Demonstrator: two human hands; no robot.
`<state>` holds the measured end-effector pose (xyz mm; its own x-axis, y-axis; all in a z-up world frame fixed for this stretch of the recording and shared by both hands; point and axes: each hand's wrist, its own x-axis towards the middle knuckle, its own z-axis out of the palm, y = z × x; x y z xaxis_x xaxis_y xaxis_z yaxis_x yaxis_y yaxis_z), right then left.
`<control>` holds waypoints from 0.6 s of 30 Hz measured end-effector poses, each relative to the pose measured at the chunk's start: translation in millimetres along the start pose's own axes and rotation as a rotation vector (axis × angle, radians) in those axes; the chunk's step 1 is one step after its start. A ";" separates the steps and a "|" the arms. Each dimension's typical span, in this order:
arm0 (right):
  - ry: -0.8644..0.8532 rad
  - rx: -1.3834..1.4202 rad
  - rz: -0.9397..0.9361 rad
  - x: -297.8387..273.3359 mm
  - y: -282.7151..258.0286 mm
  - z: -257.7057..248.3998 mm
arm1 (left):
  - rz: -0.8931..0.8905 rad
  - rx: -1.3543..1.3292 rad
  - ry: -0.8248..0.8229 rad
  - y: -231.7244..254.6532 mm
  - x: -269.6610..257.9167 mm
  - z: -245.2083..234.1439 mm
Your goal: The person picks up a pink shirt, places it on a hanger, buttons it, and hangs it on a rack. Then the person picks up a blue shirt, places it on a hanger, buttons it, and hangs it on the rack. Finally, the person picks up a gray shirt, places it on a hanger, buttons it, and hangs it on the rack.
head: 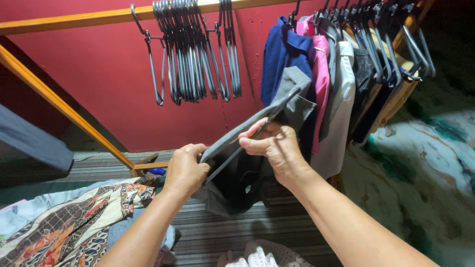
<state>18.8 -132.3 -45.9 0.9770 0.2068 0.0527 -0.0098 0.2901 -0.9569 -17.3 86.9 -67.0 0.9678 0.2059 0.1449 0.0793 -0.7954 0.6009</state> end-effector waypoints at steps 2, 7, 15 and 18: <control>0.027 -0.005 0.028 3.8 0.5 1.6 | 0.035 -0.048 0.007 -3.0 2.4 -3.1; 0.039 -0.094 0.027 8.0 2.7 4.3 | -0.126 -0.192 -0.086 -5.5 4.1 -9.5; 0.021 -0.087 0.021 20.3 3.0 13.1 | -0.121 -0.237 -0.094 -5.5 5.4 -25.9; 0.022 -0.068 0.027 24.8 2.1 16.8 | -0.053 -0.122 -0.105 -4.7 3.8 -39.9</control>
<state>39.4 -110.9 -41.7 0.9810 0.1929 0.0209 -0.0225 0.2201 -0.9752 -23.5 114.2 -38.0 0.9832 0.1796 0.0311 0.1074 -0.7085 0.6974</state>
